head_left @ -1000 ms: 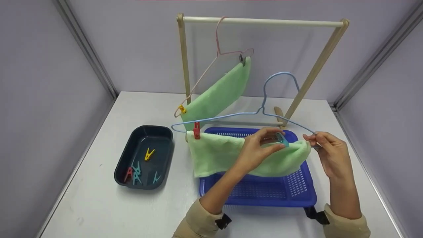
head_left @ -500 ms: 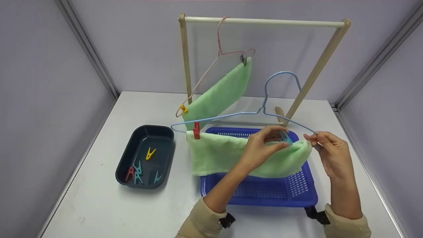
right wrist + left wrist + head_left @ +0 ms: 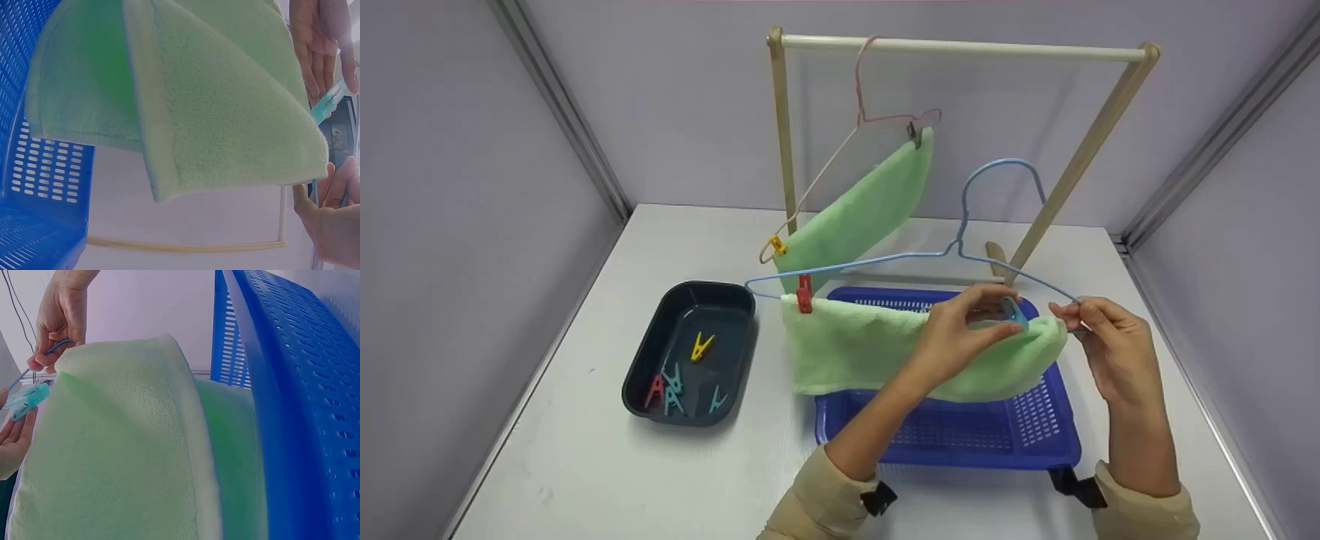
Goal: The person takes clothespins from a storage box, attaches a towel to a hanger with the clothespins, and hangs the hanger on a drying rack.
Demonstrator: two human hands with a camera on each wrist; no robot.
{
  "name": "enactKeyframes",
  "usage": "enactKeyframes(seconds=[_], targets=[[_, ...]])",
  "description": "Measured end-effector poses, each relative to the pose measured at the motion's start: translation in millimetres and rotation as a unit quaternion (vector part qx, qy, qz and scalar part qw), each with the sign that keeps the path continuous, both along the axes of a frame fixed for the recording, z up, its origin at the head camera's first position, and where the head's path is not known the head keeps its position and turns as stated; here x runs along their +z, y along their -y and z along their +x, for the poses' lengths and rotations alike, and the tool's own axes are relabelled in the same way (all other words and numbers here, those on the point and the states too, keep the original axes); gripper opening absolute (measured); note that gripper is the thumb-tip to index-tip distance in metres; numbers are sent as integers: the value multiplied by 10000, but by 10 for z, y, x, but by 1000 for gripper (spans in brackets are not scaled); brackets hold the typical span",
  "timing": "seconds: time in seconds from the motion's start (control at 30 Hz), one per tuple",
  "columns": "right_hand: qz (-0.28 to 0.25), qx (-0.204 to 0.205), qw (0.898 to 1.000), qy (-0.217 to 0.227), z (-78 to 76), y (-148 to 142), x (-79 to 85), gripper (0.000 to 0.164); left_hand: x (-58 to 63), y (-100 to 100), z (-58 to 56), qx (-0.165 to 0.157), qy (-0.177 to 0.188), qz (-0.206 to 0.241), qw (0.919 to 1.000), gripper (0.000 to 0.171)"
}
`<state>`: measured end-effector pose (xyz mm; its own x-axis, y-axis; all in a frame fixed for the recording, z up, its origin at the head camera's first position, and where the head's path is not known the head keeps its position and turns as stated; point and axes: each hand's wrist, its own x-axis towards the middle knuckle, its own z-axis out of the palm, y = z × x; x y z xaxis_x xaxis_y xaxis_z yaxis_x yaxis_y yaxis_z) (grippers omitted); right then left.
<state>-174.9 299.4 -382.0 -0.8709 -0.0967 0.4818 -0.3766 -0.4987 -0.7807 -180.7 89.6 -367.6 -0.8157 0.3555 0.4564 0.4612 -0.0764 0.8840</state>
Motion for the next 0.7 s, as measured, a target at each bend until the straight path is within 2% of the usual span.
enactKeyframes(seconds=[0.03, 0.13, 0.27, 0.43, 0.63, 0.7], targets=[[-7, 5, 10000, -5, 0, -1, 0, 24, 31, 6, 17, -6, 41, -20, 10000, 36], [137, -171, 9998, 10, -1, -1, -2, 24, 16, -14, 5, -7, 99, -51, 9999, 36], [266, -269, 9993, 6, -1, 5, 3, 23, -137, -77, -81, -20, 36, -1, 10000, 37], [134, -12, 9999, -44, -3, 7, 14, 23, -147, -83, -73, -39, -8, 48, 10000, 36], [448, -357, 9984, -21, -17, 22, 31, 22, -123, -101, -75, 55, 73, -101, 9999, 36], [407, -293, 9987, -45, -22, 26, 36, 22, -89, -103, -62, 71, 6, -64, 10000, 35]])
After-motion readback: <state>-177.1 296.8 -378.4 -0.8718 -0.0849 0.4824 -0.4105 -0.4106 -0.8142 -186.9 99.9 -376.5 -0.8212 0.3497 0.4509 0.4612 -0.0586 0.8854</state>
